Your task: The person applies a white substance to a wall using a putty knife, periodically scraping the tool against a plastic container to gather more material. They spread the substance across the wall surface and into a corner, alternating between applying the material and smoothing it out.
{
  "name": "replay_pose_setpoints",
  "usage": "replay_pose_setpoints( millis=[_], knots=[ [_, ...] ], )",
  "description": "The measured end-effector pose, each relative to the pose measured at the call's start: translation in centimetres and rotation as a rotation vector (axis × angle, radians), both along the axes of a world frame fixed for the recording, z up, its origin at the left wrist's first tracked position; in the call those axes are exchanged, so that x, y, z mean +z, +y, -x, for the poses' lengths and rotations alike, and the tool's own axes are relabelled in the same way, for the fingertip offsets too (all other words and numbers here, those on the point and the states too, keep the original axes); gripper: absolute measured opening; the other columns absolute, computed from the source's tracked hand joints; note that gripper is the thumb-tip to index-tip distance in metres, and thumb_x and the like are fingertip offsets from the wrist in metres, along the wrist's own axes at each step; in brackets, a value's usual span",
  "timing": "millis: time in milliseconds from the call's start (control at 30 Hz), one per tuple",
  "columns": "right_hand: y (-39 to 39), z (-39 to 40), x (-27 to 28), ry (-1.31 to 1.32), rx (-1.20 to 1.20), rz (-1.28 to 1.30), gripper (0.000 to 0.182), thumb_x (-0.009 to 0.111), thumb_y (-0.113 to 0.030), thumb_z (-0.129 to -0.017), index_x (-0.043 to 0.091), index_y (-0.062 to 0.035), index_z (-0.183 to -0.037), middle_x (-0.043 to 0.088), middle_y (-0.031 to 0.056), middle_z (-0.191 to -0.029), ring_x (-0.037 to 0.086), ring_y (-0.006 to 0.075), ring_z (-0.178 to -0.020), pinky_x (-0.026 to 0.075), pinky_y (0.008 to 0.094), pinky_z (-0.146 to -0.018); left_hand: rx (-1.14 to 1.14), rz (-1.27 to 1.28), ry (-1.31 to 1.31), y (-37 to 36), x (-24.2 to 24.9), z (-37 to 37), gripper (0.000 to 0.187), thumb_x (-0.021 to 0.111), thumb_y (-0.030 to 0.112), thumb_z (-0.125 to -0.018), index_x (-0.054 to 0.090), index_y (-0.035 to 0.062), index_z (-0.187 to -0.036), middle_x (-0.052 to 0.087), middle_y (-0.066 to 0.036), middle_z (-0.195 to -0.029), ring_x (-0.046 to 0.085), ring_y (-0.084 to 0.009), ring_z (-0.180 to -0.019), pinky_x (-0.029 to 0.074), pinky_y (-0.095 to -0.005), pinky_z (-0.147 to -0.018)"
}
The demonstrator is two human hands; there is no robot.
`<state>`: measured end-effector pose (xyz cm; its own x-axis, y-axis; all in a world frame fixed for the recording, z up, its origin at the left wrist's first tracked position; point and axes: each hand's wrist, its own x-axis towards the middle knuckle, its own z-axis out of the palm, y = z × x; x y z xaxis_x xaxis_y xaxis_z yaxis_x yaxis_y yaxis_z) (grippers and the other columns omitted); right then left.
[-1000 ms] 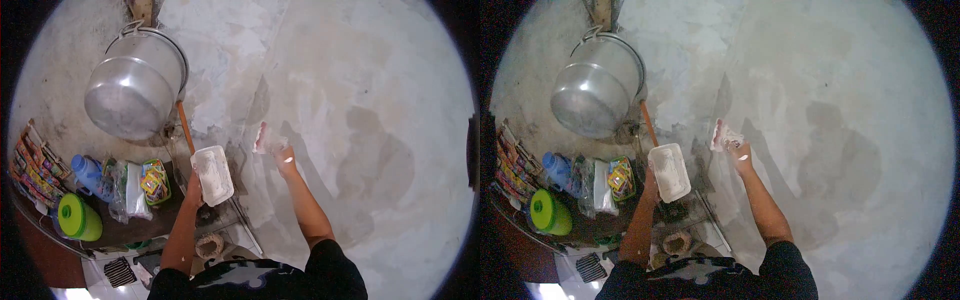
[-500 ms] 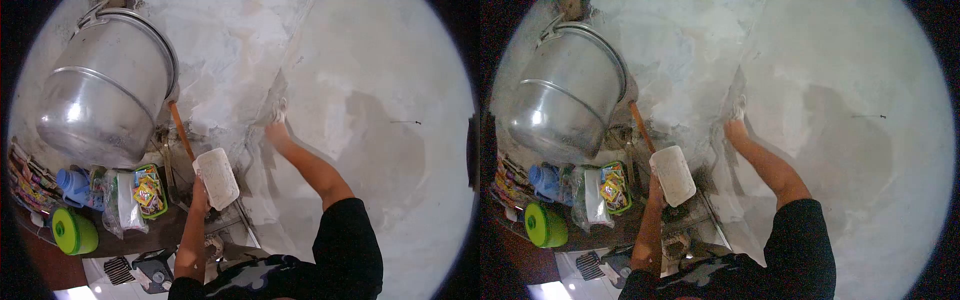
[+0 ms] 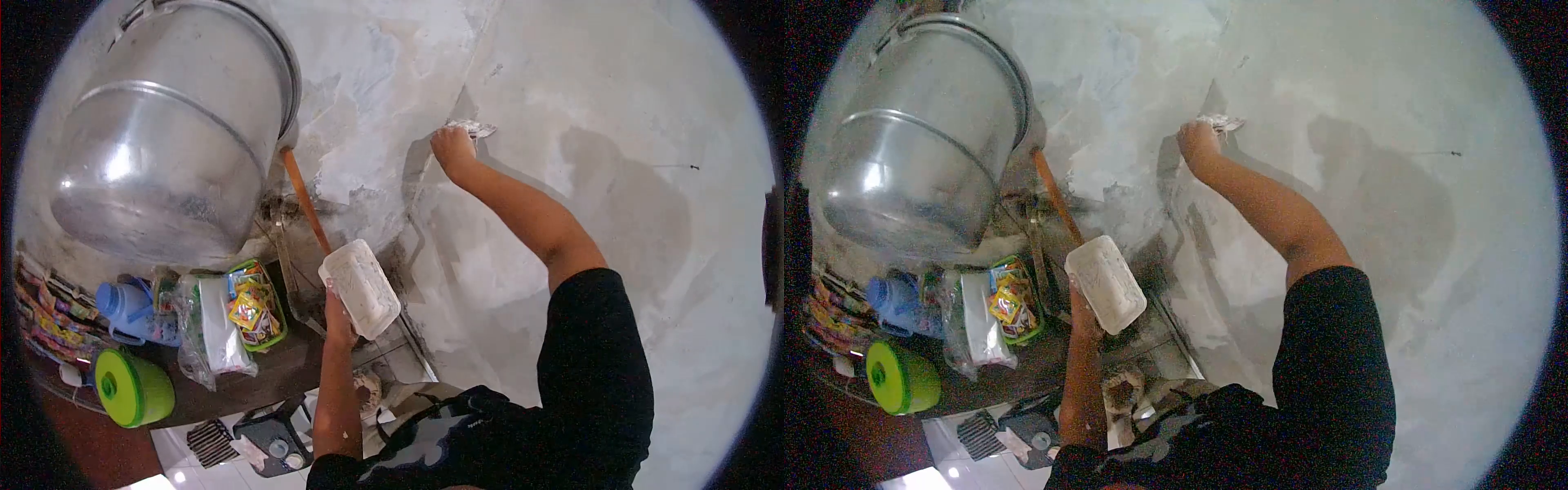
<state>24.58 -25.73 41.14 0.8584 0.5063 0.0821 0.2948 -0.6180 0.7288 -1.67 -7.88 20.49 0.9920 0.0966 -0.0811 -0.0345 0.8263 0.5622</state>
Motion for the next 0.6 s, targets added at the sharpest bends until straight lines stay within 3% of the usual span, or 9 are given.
replay_pose_setpoints(
  millis=[200, 333, 500, 600],
  knots=[
    [-2.3, -1.0, -9.9, 0.021, 0.139, 0.034, 0.026, 0.056, -0.013, -0.079, 0.06, -0.0111, -0.105, 0.055, 0.0075, -0.114, 0.05, 0.0212, -0.108, 0.04, 0.0373, -0.083, 0.003, 0.052, -0.01, -0.5, -0.4, -0.1, 0.062, 0.025, 0.052, -0.095, 0.028, 0.0071, -0.137, 0.043, -0.013, -0.131, 0.045, -0.0284, -0.118, 0.041, -0.0417, -0.096],
    [-3.2, 2.4, -16.1, 0.125, 0.121, 0.128, 0.022, 0.057, -0.014, -0.077, 0.064, -0.0104, -0.098, 0.059, 0.0064, -0.105, 0.055, 0.0212, -0.101, 0.042, 0.0364, -0.079, 0.064, -0.097, 0.054, -0.3, 2.3, 1.1, 0.062, 0.027, 0.052, -0.094, 0.026, 0.0076, -0.138, 0.042, -0.012, -0.132, 0.047, -0.0281, -0.117, 0.042, -0.0421, -0.096],
    [-2.6, 5.4, -15.5, 0.227, 0.051, 0.11, 0.017, 0.057, -0.014, -0.077, 0.067, -0.0107, -0.091, 0.062, 0.0041, -0.096, 0.058, 0.0204, -0.095, 0.043, 0.0356, -0.076, 0.132, -0.149, 0.102, 0.7, 1.9, 1.1, 0.063, 0.028, 0.052, -0.094, 0.026, 0.0076, -0.138, 0.043, -0.012, -0.131, 0.049, -0.0283, -0.115, 0.042, -0.0423, -0.095],
    [-4.0, 4.1, -14.6, 0.131, 0.217, 0.07, 0.02, 0.057, -0.014, -0.078, 0.066, -0.0093, -0.095, 0.063, 0.0053, -0.099, 0.059, 0.0193, -0.096, 0.044, 0.0346, -0.076, 0.143, -0.025, -0.001, 0.3, 2.5, 0.7, 0.062, 0.034, 0.056, -0.092, 0.033, 0.0096, -0.132, 0.05, -0.011, -0.12, 0.054, -0.0277, -0.104, 0.049, -0.0448, -0.087]
  ],
)
